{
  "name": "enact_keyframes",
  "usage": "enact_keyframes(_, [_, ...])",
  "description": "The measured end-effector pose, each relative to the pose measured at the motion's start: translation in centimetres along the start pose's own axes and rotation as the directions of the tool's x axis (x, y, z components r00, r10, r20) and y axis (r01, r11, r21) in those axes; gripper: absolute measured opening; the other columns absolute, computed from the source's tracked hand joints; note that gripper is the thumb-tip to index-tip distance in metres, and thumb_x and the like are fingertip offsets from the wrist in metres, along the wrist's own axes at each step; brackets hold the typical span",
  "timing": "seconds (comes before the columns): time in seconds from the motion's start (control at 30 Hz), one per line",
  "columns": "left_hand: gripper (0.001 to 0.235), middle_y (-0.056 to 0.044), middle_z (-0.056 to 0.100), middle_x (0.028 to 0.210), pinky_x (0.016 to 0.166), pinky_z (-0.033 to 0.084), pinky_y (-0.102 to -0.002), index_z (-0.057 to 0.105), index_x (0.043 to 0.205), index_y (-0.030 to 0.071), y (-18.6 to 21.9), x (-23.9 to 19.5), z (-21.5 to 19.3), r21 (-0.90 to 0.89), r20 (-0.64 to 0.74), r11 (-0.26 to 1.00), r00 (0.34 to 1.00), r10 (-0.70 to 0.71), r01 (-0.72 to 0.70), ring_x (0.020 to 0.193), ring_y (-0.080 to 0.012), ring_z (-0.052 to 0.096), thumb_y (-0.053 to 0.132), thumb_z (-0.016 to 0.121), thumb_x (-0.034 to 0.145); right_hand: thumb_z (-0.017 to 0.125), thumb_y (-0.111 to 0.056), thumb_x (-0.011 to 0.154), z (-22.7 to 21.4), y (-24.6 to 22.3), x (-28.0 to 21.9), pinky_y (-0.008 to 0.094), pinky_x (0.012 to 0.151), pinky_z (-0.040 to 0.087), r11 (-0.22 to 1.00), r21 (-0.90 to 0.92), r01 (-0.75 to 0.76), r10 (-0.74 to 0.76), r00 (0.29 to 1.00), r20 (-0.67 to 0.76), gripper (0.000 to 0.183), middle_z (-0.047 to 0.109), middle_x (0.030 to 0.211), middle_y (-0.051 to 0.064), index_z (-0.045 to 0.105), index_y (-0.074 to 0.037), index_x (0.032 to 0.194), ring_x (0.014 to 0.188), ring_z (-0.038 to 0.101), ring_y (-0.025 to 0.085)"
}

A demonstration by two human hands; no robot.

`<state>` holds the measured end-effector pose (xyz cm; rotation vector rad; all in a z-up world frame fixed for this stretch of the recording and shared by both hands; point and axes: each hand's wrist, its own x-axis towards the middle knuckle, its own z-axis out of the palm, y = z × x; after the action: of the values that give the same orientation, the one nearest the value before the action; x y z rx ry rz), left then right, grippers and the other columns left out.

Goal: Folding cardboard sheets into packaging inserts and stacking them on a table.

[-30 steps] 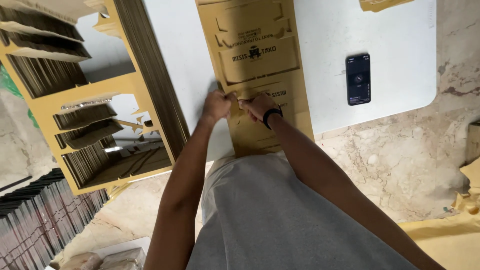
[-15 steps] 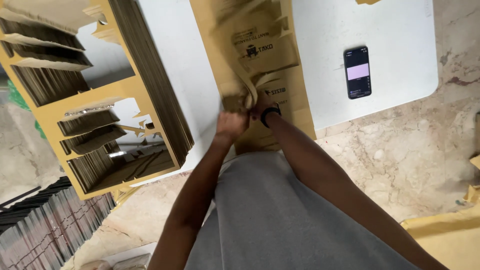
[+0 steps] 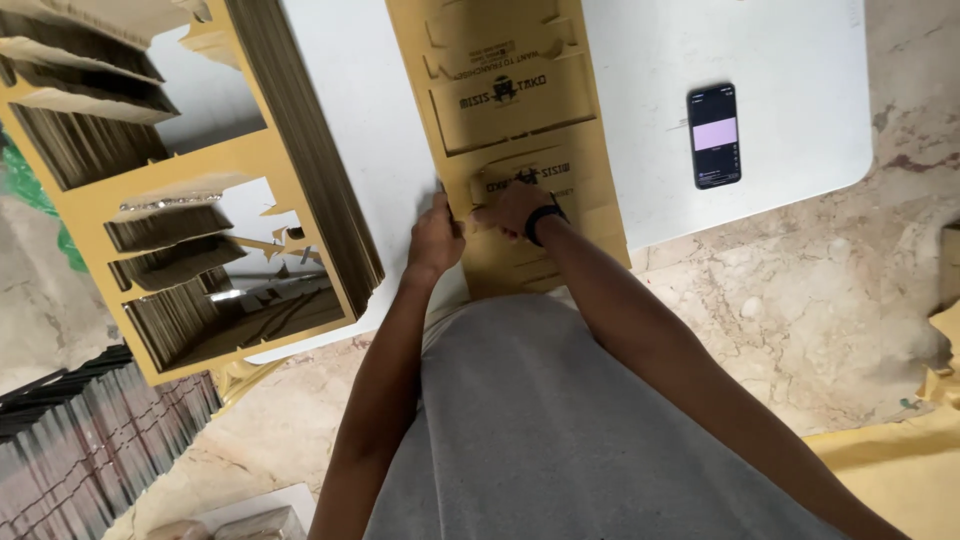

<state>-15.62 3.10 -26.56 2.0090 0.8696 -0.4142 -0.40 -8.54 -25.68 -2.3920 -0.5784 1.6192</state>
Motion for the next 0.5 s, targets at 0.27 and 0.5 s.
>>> enact_keyframes(0.27, [0.058, -0.025, 0.067, 0.107, 0.091, 0.06, -0.053, 0.043, 0.131, 0.001, 7.0, -3.5, -1.3, 0.356, 0.057, 0.932, 0.997, 0.059, -0.076, 0.101, -0.0441, 0.071, 0.006, 0.073, 0.082, 0.065, -0.039, 0.09, 1.5, 1.0, 2.6, 0.04, 0.062, 0.059, 0.858, -0.492, 0.148, -0.194, 0.98, -0.043, 0.03, 0.072, 0.07, 0.004, 0.077, -0.015, 0.076, 0.071, 0.075, 0.025])
enact_keyframes(0.5, [0.035, -0.017, 0.072, 0.091, 0.081, 0.061, -0.048, 0.06, 0.114, 0.004, 2.4, 0.0, 1.6, 0.162, -0.069, 0.981, 0.993, -0.096, 0.106, 0.089, -0.0385, 0.075, 0.021, 0.072, 0.085, 0.059, -0.032, 0.094, 0.2, -0.6, 0.1, 0.034, 0.056, 0.055, 0.883, -0.447, 0.145, -0.168, 0.986, -0.014, 0.038, 0.068, 0.061, 0.004, 0.069, -0.016, 0.062, 0.06, 0.072, 0.023])
